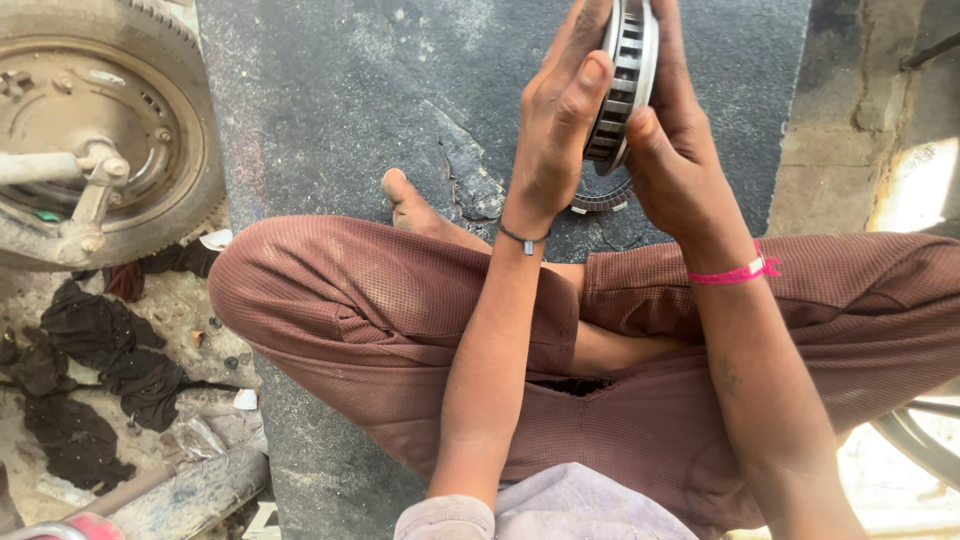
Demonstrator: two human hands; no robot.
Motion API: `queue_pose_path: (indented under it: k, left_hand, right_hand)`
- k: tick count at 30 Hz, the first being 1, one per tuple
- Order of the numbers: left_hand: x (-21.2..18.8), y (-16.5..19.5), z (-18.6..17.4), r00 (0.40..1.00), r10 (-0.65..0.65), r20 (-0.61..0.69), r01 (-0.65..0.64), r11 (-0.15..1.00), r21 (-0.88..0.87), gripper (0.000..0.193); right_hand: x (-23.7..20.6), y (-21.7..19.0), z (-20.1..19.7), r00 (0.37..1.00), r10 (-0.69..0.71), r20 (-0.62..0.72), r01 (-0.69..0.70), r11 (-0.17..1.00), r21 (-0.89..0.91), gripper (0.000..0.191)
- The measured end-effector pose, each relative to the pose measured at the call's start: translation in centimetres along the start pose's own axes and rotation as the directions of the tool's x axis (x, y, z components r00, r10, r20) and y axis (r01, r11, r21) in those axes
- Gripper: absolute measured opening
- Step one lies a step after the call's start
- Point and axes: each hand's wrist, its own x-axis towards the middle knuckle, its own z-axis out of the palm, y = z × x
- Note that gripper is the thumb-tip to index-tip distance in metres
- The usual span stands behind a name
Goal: The person assembles a motorcycle clutch by stacking friction and steel plates into a clutch hub and then fitting the pressure plate on top.
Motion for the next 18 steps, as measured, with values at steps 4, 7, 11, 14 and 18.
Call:
queue_pose_path:
  k: [4, 7, 11, 14, 18]
  left_hand:
    - [-0.1, 0.2, 1.0, 0.999, 0.024, -0.039, -0.023, 1.0, 0.021, 0.066]
    - [0.0, 0.1, 2.2, 0.988, -0.13, -0.082, 0.122, 0.988, -0.095, 0.067]
    - [-0.6, 0.6, 2.9, 0.993, -0.022, -0.118, 0.061, 0.938, 0.341, 0.063]
    - [-1.0, 1.5, 2.9, 0.996, -0.002, -0.084, 0.04, 0.89, 0.454, 0.063]
    - [-1.3, 2.7, 3.2, 0.997, -0.038, -0.07, 0.072, 0.802, 0.592, 0.063]
  right_hand:
    - [-0.1, 0.4, -0.1, 0.998, 0.054, 0.024, -0.059, 0.939, 0.339, 0.078]
    - [-0.2, 0.7, 0.2, 0.998, 0.054, -0.033, -0.036, 0.915, 0.401, 0.067]
    - [-0.2, 1.2, 0.7, 0.987, 0.029, -0.157, 0.05, 0.878, 0.475, 0.062]
    - [-0.3, 1.4, 0.7, 0.983, 0.049, -0.18, 0.075, 0.781, 0.62, 0.06]
    - [-0.6, 1.8, 0.6, 0.982, 0.065, -0.178, 0.078, 0.718, 0.691, 0.061]
